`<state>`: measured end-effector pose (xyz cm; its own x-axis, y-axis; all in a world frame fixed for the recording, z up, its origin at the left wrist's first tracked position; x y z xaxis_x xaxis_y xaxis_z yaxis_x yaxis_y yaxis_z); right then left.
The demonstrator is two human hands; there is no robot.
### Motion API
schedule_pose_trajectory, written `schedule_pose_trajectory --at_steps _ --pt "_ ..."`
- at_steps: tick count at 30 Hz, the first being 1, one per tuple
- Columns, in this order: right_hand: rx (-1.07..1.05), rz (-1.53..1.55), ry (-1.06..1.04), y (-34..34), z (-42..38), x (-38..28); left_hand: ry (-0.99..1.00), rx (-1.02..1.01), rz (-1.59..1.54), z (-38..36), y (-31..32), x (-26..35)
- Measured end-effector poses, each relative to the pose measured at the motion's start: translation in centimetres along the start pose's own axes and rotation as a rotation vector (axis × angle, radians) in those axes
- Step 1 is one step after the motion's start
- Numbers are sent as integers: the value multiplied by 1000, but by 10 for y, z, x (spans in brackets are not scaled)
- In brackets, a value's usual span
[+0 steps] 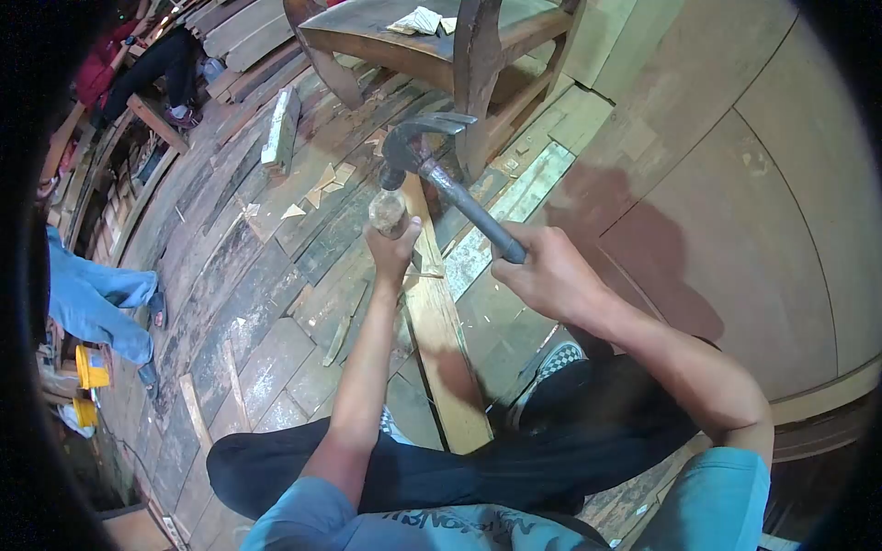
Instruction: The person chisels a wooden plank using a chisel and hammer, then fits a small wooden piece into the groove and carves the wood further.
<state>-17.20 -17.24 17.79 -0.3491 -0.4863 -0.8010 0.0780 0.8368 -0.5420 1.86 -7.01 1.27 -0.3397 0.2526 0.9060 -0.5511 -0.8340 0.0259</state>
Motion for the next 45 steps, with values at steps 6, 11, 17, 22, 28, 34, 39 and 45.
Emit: schedule_pose_trajectory --at_steps 6,11,17,22,28,34,39,45 --pt "-29 -5 53 5 2 16 42 -8 117 -1 2 -5" --pt "-37 -47 86 5 1 17 -39 35 22 -6 -1 -21" --pt "-49 -59 117 4 3 17 -29 -5 25 -4 2 -6" --pt "-33 -70 75 2 4 18 -20 -43 92 -3 1 -14" --pt "-30 -152 57 2 6 19 -14 -17 86 -2 1 -10" --pt "9 -189 4 2 6 4 116 32 96 -3 5 -4" --pt "60 -268 0 9 10 7 107 -7 130 -5 7 -3" --pt "-14 -346 -56 -2 15 -4 -16 -4 54 -7 2 -15"
Point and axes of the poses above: each hand's wrist, its own z-axis towards the middle knuckle, its own y-axis out of the palm, x = y × z, the point moved 4 cm from there along z, towards the middle knuckle, and after that the axes turned 9 degrees about -x, right-handed, at the moved point
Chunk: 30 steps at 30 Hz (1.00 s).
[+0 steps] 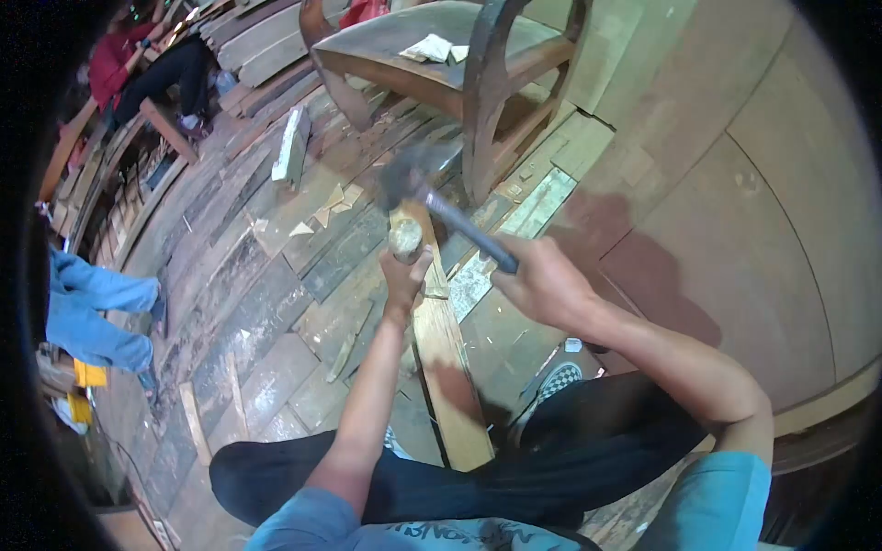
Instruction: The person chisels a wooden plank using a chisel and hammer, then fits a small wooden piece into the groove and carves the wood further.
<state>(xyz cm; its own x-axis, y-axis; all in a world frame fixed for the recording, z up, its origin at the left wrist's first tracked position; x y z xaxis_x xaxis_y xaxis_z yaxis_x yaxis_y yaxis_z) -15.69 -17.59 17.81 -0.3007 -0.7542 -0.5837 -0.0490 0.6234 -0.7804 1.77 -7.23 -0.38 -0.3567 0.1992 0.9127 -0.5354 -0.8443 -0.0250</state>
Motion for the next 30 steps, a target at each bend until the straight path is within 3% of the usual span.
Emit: schedule_pose_trajectory --at_steps 1,6,7,9,10,12,13,16,18,22,26,30 --pt "92 84 -24 -10 -2 -5 95 0 147 1 -3 2" --pt "432 459 -88 -18 -4 -3 84 -16 178 -1 -1 4" --pt "427 462 -89 -7 -6 12 49 -35 129 -2 -2 3" --pt "-131 -311 211 20 -5 32 73 -30 49 1 -2 13" --pt "-109 -307 213 16 -6 30 125 -4 10 0 1 21" --pt "-69 -164 11 9 -6 15 73 40 -202 1 8 2" --pt "-2 -133 -73 10 -3 17 35 -4 -76 0 5 -5" --pt "49 95 -43 11 -1 10 61 13 140 0 -1 -5" --pt "109 131 -91 9 -2 4 80 -7 96 0 0 7" --pt "11 27 47 11 0 13 85 28 -11 -1 0 22" --pt "55 94 -53 4 2 8 73 -4 -28 -2 2 5" --pt "312 425 -265 -44 -8 -32 103 11 177 -2 1 0"
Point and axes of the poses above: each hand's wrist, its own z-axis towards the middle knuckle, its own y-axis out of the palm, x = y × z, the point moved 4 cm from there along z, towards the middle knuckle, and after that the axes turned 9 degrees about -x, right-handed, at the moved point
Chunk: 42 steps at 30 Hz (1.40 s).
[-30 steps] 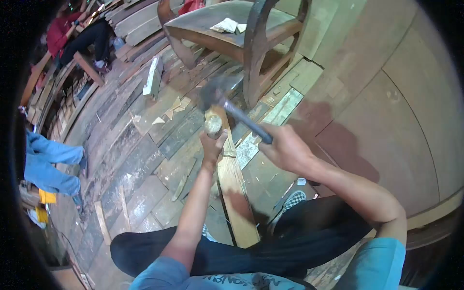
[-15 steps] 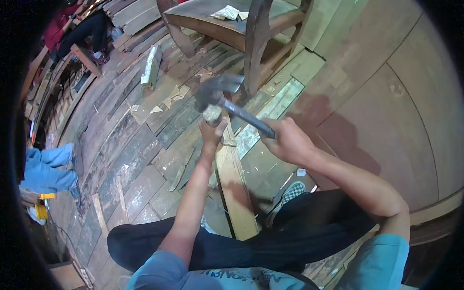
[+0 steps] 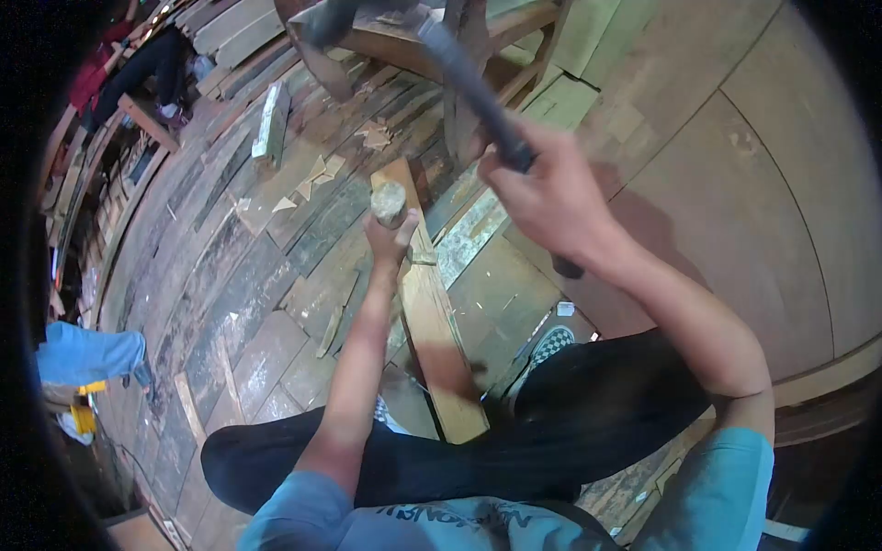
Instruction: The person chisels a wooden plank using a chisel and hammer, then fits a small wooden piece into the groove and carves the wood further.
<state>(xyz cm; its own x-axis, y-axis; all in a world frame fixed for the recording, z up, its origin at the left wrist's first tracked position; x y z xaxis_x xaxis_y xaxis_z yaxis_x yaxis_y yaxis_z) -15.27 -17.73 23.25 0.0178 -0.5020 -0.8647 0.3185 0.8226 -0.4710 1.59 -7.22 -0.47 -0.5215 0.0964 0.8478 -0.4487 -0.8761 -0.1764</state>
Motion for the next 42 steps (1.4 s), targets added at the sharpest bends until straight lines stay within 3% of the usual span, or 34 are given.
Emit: schedule_pose_trajectory --at_steps 2,4,5,6,8,9,10,14,18,22,24,28,30,31,32,34,35,39,42 --pt "173 120 57 -2 -4 -1 -5 -36 -14 1 -1 6" --pt "149 -276 71 14 -26 43 14 -24 51 -6 0 -6" --pt "-148 -468 128 19 -34 78 50 -9 107 -2 1 -6" --pt "-127 -475 122 17 -33 69 -71 -88 -137 -1 3 5" --pt "-284 -574 254 21 -26 57 62 -82 -225 -1 15 0" --pt "-206 -409 161 23 -22 55 40 -30 -230 -2 13 15" --pt "-216 -395 180 25 -24 57 12 -57 -110 -7 12 9" --pt "-65 -315 177 13 -26 54 -1 -59 -126 -4 8 7" --pt "-212 -459 319 20 -34 60 -89 3 -196 -5 1 3" --pt "-241 -415 287 19 -30 58 55 -16 -101 -2 3 6" --pt "-68 -249 131 7 -21 39 -14 32 -54 -3 3 3" --pt "223 153 68 -6 -16 1 17 9 -106 0 5 16" --pt "188 -278 -101 10 -35 44 22 -18 -99 -1 3 14" --pt "-162 -475 151 14 -41 69 -23 -29 -108 -3 4 5" --pt "-134 -480 146 13 -42 63 -17 15 -295 0 9 18" --pt "-309 -573 292 19 -31 59 67 -63 -191 0 13 10" --pt "-310 -575 289 19 -26 56 129 -88 -128 -2 15 0" --pt "-40 -282 149 16 -21 46 -20 -22 -111 -2 7 8" --pt "-127 -323 266 18 -27 54 -38 -55 -135 -2 4 2"
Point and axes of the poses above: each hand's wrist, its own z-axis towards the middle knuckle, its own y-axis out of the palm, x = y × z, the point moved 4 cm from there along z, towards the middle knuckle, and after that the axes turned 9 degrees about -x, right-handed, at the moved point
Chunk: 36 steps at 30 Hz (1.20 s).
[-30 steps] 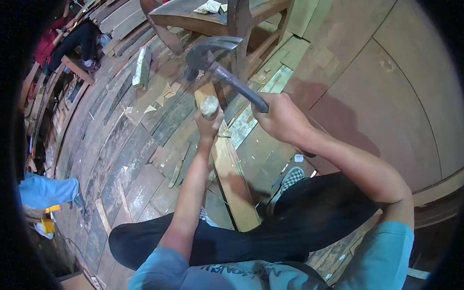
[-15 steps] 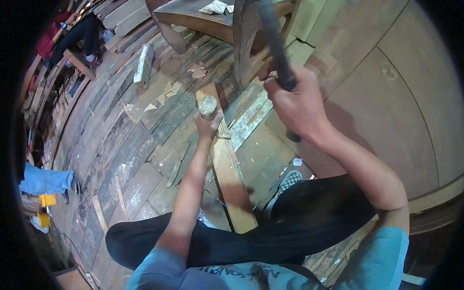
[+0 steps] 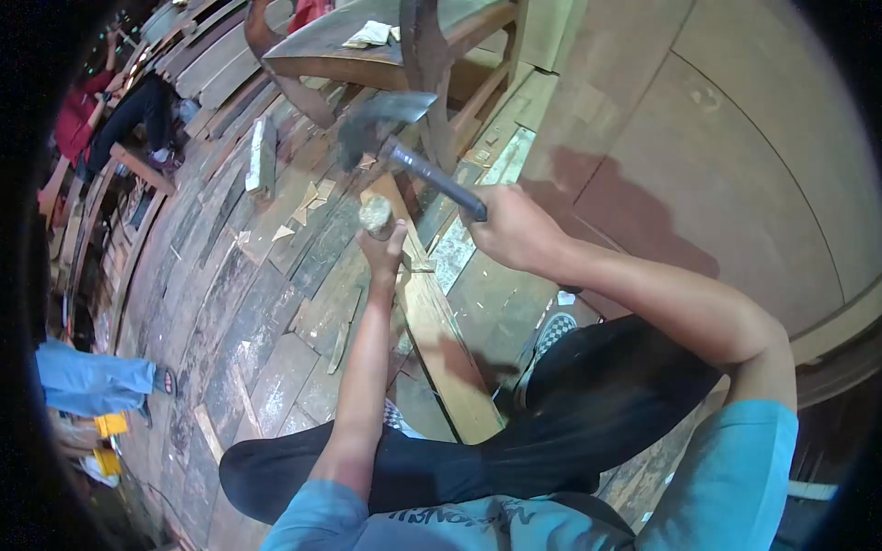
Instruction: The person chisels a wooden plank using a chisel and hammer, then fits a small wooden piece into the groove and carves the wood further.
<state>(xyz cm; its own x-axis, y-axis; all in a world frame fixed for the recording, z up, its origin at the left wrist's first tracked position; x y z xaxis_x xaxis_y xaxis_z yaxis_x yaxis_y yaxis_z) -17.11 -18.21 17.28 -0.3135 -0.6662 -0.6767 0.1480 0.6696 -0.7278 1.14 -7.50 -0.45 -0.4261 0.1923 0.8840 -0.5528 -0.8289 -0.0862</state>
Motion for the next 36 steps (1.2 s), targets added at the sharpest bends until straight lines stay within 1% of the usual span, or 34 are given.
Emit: schedule_pose_trajectory --at_steps 1,2,3,4,6,7,8,9,11,12,14,15,16,18,19,20,22,23,24,26,27,28,30,31,32,34,35,36 --pt "-45 -82 24 4 2 8 2 -19 2 -1 2 1" --pt "-32 -71 32 5 4 14 -12 15 -51 -2 1 0" --pt "-75 -93 8 7 6 11 -28 51 -106 -2 1 6" --pt "-119 -117 -15 8 7 9 -27 36 -108 0 3 11" --pt "-105 -81 -20 -5 6 -3 33 97 -109 0 3 20" --pt "-7 -22 -67 -18 5 -20 77 42 -24 2 1 18" --pt "88 38 -116 -29 3 -33 66 42 -22 1 3 12" --pt "81 43 -113 -33 1 -43 37 30 -28 0 3 4" --pt "230 214 -194 -46 -1 -60 22 3 -11 1 2 5" --pt "236 213 -209 -41 -1 -51 46 48 -75 1 2 6" --pt "112 34 26 -12 -4 -4 -11 38 -41 -1 1 1" --pt "-73 -147 101 -3 -3 5 3 179 -33 -7 3 9" --pt "-249 -339 183 1 -2 13 -20 -3 -78 -3 6 10" --pt "-154 -229 75 2 5 9 107 53 -24 -1 10 18" --pt "-128 -144 18 -2 6 6 78 71 -72 -3 13 17" --pt "-139 -145 18 -2 4 6 69 78 -71 -6 10 16" --pt "50 100 -49 -13 1 -1 26 -4 43 -3 9 16" --pt "70 80 -19 -13 1 1 45 36 -5 -3 10 18" --pt "73 77 -26 -12 -1 4 52 40 -5 -3 8 19" --pt "-53 -91 62 1 -5 19 79 91 86 -4 4 16" --pt "-105 -201 -11 9 -2 30 39 32 98 -3 5 -3" --pt "-103 -214 -19 5 -1 23 47 44 93 -2 6 -3" --pt "-116 -90 -25 2 2 11 6 78 -10 -4 8 -8" --pt "-6 -35 -148 -8 2 -7 82 82 -8 -3 8 2" --pt "71 56 -101 -17 -2 -18 94 73 15 -1 8 5" --pt "183 251 -149 -37 -4 -42 22 81 -22 -2 8 2" --pt "220 327 -156 -41 -2 -41 55 110 -6 -2 8 8" --pt "264 404 -167 -43 0 -39 42 116 -5 -3 8 3"
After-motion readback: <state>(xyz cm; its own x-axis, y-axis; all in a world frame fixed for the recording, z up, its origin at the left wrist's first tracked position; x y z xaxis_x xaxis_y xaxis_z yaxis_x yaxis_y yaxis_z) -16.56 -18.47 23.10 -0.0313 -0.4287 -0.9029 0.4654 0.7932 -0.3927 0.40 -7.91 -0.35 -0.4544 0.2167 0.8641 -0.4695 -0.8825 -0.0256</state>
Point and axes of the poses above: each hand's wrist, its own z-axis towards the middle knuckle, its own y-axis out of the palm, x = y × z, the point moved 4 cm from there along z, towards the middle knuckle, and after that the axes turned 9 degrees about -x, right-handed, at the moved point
